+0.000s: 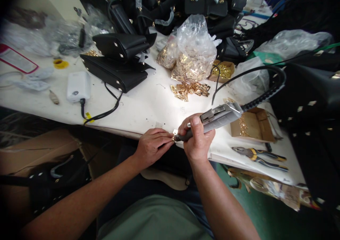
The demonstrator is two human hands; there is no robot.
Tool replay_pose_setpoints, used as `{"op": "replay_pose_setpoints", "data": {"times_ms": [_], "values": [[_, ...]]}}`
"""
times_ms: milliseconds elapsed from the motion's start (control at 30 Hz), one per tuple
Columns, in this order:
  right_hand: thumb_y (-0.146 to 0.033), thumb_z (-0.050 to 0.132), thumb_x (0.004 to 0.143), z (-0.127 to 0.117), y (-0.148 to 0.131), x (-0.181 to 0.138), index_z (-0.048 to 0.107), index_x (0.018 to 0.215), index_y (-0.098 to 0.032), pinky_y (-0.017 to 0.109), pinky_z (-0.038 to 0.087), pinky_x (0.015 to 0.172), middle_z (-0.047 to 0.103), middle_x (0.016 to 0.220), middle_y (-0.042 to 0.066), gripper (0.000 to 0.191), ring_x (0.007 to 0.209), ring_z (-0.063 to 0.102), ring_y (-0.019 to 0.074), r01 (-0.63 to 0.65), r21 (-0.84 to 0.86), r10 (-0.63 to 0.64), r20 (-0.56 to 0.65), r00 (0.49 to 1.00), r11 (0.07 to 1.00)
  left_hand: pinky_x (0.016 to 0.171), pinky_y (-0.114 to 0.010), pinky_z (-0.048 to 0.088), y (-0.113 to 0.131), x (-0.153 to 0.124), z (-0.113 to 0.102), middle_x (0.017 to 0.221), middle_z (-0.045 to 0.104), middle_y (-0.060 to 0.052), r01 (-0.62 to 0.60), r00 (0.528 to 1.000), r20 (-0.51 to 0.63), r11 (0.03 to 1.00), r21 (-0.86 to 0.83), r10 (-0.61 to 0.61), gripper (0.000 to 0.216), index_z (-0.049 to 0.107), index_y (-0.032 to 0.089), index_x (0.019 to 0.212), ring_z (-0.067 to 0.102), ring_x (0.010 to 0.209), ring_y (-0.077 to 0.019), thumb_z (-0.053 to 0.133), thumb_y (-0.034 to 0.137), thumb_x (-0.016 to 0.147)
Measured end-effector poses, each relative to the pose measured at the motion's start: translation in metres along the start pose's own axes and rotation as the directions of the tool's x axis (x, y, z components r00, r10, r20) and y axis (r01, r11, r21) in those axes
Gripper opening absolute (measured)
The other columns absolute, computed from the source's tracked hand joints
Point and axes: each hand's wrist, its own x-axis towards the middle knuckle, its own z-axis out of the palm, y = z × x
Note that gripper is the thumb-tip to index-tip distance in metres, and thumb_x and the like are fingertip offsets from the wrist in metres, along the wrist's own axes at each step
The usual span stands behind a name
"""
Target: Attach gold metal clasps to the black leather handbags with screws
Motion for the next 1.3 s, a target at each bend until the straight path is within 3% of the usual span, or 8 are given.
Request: {"op": "replay_pose_setpoints", "data": {"times_ms": [967,1300], "values": [[-0.043,0.070,0.088,-0.003,0.002,0.001,0.054,0.074,-0.021,0.023,0.039,0.042,0.049,0.057,-0.006,0.032,0.042,0.046,0.0099,0.000,-0.038,0.000,-0.006,1.000,0.999,0.089,-0.039,0.056,0.001,0.000,0.002,0.104,0.081,-0.002,0.018,0.999,-0.033,1.000,0.017,-0.018,0.013,0.074,0.023,0.106,0.073,0.098,-0.0202,0.072,0.026,0.094],[-0.042,0.069,0.089,-0.006,0.010,0.002,0.054,0.069,-0.022,0.026,0.040,0.040,0.050,0.053,-0.004,0.033,0.042,0.047,0.0121,0.062,-0.194,-0.063,-0.002,0.998,0.979,0.091,-0.039,0.056,0.001,-0.001,0.001,0.105,0.080,-0.002,0.014,1.000,-0.012,1.000,0.016,-0.014,0.010,0.075,0.024,0.103,0.072,0.100,-0.0197,0.070,0.025,0.094]]}}
